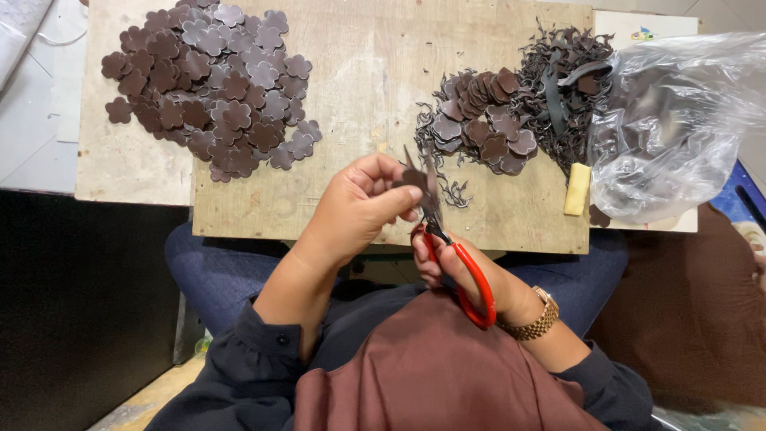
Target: The person trims the edges of dark brown, flower-shaped leather pieces using red-handled scissors. They hold each piece in the left hand and carefully cut along the perimeter with the right hand, then place the finished piece into a growing pile on the left side of the table.
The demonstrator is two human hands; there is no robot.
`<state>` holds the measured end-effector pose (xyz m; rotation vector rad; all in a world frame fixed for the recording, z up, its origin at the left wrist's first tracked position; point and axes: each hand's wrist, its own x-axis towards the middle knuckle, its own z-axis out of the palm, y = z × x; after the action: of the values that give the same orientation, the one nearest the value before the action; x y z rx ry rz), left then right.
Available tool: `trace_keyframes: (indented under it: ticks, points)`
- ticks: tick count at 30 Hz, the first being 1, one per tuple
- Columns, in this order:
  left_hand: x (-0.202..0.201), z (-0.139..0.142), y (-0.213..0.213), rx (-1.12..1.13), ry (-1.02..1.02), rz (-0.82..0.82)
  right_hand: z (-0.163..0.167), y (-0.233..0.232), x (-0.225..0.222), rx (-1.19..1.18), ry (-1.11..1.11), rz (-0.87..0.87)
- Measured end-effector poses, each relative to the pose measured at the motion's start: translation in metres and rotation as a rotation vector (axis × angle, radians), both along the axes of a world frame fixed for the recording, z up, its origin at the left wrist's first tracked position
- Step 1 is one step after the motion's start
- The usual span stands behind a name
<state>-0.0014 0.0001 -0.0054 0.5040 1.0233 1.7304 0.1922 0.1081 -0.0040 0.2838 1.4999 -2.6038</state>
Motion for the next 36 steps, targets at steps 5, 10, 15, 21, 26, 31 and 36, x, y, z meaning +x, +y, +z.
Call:
trace_keyframes:
  ticks: [5,10,15,21,26,31,36]
  points:
    - [0.007,0.004,0.000,-0.071,0.008,-0.075,0.001,0.003,-0.001,0.051,0.045,0.053]
    - [0.007,0.007,0.001,-0.135,0.023,-0.053,0.001,0.005,0.000,0.047,0.070,0.079]
    - [0.006,0.010,0.001,-0.152,0.072,-0.065,0.001,0.001,-0.001,0.037,0.052,0.005]
    - [0.012,0.010,0.004,-0.087,-0.012,-0.075,0.000,0.001,-0.001,-0.035,0.016,-0.059]
    - [0.011,0.008,0.005,-0.079,0.033,-0.040,-0.001,0.001,-0.001,-0.020,-0.007,-0.085]
    - [0.009,0.005,0.003,-0.068,0.052,-0.038,-0.001,0.001,-0.003,-0.013,-0.016,-0.094]
    - [0.007,0.001,0.003,-0.038,0.055,-0.037,0.000,0.000,-0.003,-0.010,-0.014,-0.109]
